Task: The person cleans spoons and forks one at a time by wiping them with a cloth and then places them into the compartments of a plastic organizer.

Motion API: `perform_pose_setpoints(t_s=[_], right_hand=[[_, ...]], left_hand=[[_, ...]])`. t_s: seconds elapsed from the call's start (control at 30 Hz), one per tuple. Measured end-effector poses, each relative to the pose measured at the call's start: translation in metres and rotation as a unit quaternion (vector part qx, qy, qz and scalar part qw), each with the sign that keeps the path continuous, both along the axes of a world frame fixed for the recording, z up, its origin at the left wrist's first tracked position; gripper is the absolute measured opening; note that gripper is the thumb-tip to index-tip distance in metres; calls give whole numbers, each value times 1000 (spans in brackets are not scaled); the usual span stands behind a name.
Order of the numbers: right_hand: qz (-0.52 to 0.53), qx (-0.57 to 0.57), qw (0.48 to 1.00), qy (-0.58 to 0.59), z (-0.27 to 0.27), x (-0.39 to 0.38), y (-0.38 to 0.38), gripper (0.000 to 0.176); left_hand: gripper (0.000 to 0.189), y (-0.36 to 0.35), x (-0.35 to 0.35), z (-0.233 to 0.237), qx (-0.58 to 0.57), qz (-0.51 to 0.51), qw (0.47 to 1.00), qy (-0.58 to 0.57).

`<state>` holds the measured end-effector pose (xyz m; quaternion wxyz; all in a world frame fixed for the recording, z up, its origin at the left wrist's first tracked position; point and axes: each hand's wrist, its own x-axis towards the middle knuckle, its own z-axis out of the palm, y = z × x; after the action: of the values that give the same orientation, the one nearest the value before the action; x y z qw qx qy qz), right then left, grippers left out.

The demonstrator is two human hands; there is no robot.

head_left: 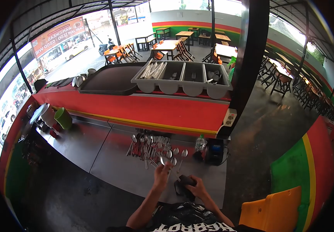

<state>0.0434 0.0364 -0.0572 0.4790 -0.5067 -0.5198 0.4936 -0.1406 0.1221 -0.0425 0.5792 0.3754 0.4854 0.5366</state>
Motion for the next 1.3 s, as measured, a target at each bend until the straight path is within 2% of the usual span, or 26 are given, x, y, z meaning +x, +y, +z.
perform_pose_setpoints(t_s=[0.1, 0.2, 0.23, 0.3, 0.33, 0.37, 0.43, 0.47, 0.53, 0.67, 0.73, 0.83, 0.93, 1.03, 1.13, 1.2, 1.3], right_hand=[[-11, -18, 1000, -10, -10, 10, -2, 27], [-57, -68, 992, -92, -27, 21, -3, 37], [-77, -87, 985, -130, -37, 25, -4, 41], [-41, -46, 993, -105, -85, 38, -2, 46], [-24, -26, 995, -91, -87, 39, -2, 49], [-8, -40, 998, -49, -87, 43, 0, 48], [23, -69, 997, 34, -20, 38, 6, 48], [70, -95, 983, 142, 1, 39, 7, 45], [159, -147, 912, 348, 26, 44, 7, 41], [199, -146, 881, 404, 19, 51, 1, 37], [223, -101, 842, 480, 10, 46, -1, 31], [184, -113, 814, 540, 9, 42, -1, 23], [52, -116, 898, 421, 32, 37, -2, 16], [-3, -68, 937, 342, 52, 38, 14, 16], [-35, 7, 997, 75, 103, 39, 30, 18], [-59, 153, 975, -148, 158, 41, 30, 19], [-49, 137, 983, -116, 230, 47, 33, 24]], left_hand=[[26, 29, -21, 21, 21, 74, 988, -134], [25, 38, -31, 62, 73, 95, 976, -180], [26, 39, -31, 67, 57, 112, 976, -178], [27, 39, -25, 65, 55, 93, 976, -189], [27, 39, -21, 63, 53, 83, 976, -194], [28, 37, -17, 61, 57, 52, 982, -171], [28, 33, -6, 56, 65, -12, 990, -125], [28, 32, 3, 55, 67, -36, 990, -115], [26, 23, 26, 61, 70, -84, 989, -96], [29, 5, 52, 72, 123, -226, 962, -89], [30, 2, 58, 70, 117, -251, 954, -112], [30, 5, 64, 70, 127, -285, 945, -95], [30, 3, 71, 84, 96, -258, 958, -77], [30, 15, 77, 89, 154, -219, 963, 21], [31, 34, 82, 116, 172, -190, 966, 43], [32, 40, 83, 160, 163, -199, 966, 2], [35, 65, 86, 189, 173, -193, 964, 56]])
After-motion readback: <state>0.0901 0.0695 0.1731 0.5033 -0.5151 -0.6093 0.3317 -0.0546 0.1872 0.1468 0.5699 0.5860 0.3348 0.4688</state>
